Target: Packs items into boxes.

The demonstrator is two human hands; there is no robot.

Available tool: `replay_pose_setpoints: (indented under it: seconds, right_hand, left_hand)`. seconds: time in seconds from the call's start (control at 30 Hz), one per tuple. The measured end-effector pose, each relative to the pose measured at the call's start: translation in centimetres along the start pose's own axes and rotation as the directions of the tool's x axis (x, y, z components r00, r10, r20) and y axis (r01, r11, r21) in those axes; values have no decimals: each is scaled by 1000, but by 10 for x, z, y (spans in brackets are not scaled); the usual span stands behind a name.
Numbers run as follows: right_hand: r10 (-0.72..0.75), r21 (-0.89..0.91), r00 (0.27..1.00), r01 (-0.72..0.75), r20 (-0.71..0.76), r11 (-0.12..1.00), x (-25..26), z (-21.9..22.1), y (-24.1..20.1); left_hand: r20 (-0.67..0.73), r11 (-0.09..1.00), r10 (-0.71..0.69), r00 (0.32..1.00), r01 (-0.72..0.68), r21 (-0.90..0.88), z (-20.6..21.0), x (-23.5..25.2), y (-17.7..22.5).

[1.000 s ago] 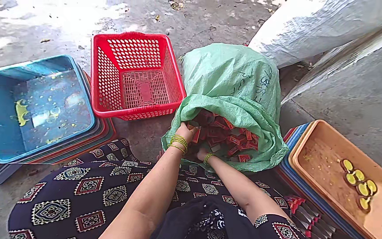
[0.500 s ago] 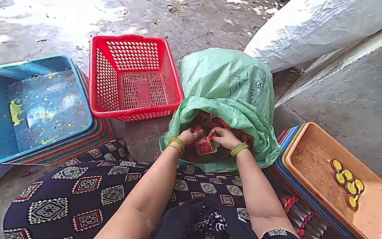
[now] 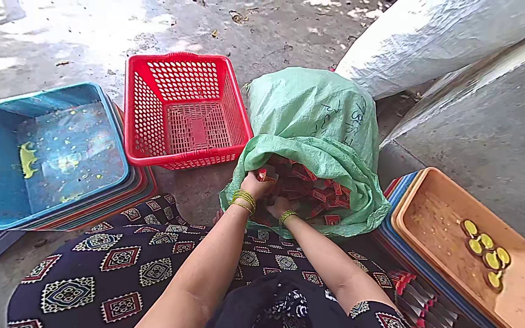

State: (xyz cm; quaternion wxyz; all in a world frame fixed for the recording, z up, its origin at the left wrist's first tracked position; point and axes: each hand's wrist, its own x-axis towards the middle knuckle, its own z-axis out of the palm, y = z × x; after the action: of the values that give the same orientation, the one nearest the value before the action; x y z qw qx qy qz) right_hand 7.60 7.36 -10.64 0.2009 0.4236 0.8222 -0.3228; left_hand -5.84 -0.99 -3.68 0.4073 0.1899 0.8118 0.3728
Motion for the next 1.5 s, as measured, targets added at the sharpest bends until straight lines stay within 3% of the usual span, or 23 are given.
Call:
replay_pose_setpoints:
  seconds: [0.1,0.23,0.3,0.37,0.43,0.5,0.6,0.7,0.87,0.93,1.0,1.03,1.07,1.1,1.17,1.3,1.5]
  right_hand:
    - [-56,-51,997,53,-58,997,4,-1,0]
    - [-17,-3,987,17,-158,1000,-25,-72,3]
    - [-42,143,967,80,-251,986,-39,-104,23]
    - [-59,463,951,201,-303,863,-50,-123,43]
    - [-61,743,946,290,-319,603,-58,-127,53]
    - [-104,799,937,339,-334,497,-62,-123,47]
    - [-147,718,901,415,-407,559,-56,-105,20]
    - [-148,623,858,466,-492,629,-47,-86,-4]
    - [70,550,753,411,-654,727,-34,-66,-16]
    - [201,567,768,244,-608,787,-22,-58,-7]
    - [180,409,904,-6,-389,913,-17,-47,3]
    - [135,235,971,-87,-197,968,-14,-38,8]
    - [102,22,994,-103,40,994,-13,-29,10]
    - [102,-152,970,-69,221,986,-11,-16,11]
    - [125,-337,910,18,397,941,-9,15,12]
    - [158,-294,916,-46,369,955,-13,32,7]
    - [116,17,934,-129,337,992,-9,29,17]
  left_hand:
    - [12,1000,3,1000,-3,1,-3,-2,3]
    - [20,1000,10,1000,-10,-2,-8,0,0]
    - [45,999,4,999,-1,-50,-5,4,-1]
    - [101,994,-5,995,16,-109,-2,3,0]
    - [188,976,-17,982,56,-208,1,-1,2]
    - [285,949,-19,958,108,-297,4,-6,4]
    - [438,909,9,899,175,-377,4,-15,6]
    - [492,905,112,863,115,-408,3,-16,6]
    - [282,923,37,959,76,-378,5,-7,-2]
    - [198,915,-8,980,87,-394,3,-7,0]
    - [147,904,-23,989,83,-420,2,-8,3]
    - [127,907,-25,992,76,-414,3,-8,4]
    - [108,914,-28,994,69,-400,3,-7,5]
    - [91,921,-31,995,64,-384,4,-7,5]
    - [75,925,-33,997,59,-374,5,-7,5]
    - [86,946,-29,996,55,-319,7,-5,3]
    - [88,943,-26,996,54,-329,6,-6,4]
